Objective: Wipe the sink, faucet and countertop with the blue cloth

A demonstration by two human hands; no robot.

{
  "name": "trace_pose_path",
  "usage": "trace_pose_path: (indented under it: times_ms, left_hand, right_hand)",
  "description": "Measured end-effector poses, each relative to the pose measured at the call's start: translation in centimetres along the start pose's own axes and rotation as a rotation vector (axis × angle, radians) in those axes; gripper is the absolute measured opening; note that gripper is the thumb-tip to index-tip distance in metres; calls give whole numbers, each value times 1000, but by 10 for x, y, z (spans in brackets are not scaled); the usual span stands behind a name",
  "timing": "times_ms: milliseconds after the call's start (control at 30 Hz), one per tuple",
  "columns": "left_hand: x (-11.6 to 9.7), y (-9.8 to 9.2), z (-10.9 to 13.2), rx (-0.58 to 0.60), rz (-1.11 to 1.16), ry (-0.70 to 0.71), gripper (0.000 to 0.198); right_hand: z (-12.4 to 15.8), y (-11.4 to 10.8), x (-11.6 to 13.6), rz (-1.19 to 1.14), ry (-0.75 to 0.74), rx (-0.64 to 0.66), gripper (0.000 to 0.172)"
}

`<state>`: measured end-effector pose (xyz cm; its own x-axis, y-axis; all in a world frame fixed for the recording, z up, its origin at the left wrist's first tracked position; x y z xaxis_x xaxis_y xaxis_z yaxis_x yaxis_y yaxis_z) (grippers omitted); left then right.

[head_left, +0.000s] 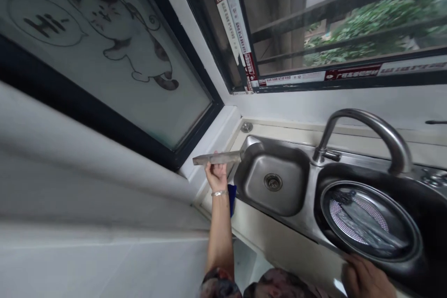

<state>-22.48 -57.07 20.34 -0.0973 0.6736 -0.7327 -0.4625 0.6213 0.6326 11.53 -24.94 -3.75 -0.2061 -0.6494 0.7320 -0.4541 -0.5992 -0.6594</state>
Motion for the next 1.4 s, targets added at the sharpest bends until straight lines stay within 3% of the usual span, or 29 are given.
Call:
trace_pose_path:
  times_ms: [133, 200, 267, 367, 467, 533, 633, 733, 867, 1133, 1267, 1400]
  left_hand:
    - [14, -5, 52, 194, -33, -110, 46]
    - [18, -9, 77, 237, -54, -160, 52]
    - [20, -14, 101, 265, -80, -187, 57]
    - [18, -24, 135, 294, -132, -235, 67]
    - [12, -39, 164, 293, -171, -271, 73]
    - [6, -49, 180, 254, -179, -253, 67]
    - [-1, -65, 196, 125, -213, -173, 45]
    - [-5, -77, 206, 117, -279, -141, 31]
    - [-3, -80, 209, 297, -292, -184, 33]
    - [-2, -58, 184, 500, -298, -320, 41]
    - [-9, -55, 167, 539, -296, -365, 47]
    - [-6, -57, 153, 512, -276, -420, 52]
  right_hand:
    - [-17, -12, 29, -186, 18, -88, 40]
    - [-37, -22, 61, -361, 49, -81, 40]
    - [-61, -34, 104, -554, 3, 38, 43]
    - [-89, -63, 173, -651, -207, 135, 47]
    - [-101, -92, 234, -638, -585, 217, 52]
    - [-104, -102, 264, -607, -816, 282, 59]
    - [-102, -97, 290, -553, -1047, 417, 65]
    - [-95, -85, 295, -538, -1128, 519, 67]
    - [-86, -81, 283, -506, -1112, 504, 68]
    - [-69, -77, 264, -636, -1000, 523, 66]
    - [-59, -74, 253, -715, -874, 668, 63]
    - [-53, -78, 249, -781, -611, 827, 61]
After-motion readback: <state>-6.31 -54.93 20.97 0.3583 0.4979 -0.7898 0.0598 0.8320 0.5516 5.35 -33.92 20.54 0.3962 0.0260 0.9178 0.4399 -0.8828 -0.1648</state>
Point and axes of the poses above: each hand's wrist, its own z-axis away from the middle knuckle, its own y-axis out of the palm, x = y × z, the point moved 2 cm from there along -z, towards the middle knuckle, and after that the axes turned 1 degree about -y, right-handed, at the moved point
